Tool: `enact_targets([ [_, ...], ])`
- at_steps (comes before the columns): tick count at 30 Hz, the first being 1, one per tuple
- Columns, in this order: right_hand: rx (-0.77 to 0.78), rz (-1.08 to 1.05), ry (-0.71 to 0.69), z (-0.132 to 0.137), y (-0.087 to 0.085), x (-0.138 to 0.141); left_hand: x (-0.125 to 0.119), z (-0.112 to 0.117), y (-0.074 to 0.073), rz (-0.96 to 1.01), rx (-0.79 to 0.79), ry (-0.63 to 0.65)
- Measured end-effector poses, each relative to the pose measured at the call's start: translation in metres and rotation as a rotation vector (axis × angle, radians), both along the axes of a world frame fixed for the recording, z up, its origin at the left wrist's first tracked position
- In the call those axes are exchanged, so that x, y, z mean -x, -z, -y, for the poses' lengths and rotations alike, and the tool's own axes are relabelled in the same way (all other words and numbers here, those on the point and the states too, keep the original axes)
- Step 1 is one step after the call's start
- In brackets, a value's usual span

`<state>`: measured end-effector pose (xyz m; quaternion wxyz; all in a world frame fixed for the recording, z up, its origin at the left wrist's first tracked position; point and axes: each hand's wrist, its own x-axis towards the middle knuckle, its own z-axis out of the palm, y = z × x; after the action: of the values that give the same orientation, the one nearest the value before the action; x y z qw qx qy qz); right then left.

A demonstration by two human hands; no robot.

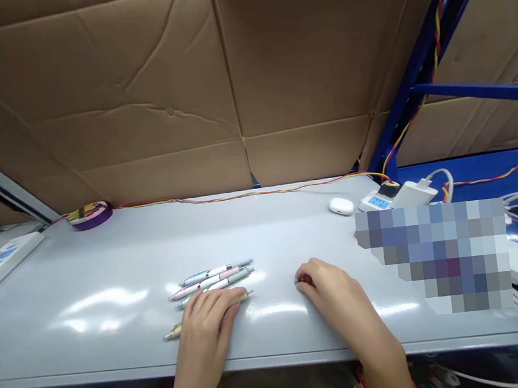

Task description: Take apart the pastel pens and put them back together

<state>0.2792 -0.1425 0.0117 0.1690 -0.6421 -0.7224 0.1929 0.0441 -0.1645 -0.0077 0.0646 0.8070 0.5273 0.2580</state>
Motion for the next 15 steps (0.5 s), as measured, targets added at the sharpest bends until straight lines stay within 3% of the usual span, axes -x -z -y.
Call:
enact_targets([
  [15, -0.023, 0.008, -0.059, -0.0051, -0.0076, 0.0037, 0.0007, -0.0006, 0.0005, 0.005, -0.007, 0.018],
])
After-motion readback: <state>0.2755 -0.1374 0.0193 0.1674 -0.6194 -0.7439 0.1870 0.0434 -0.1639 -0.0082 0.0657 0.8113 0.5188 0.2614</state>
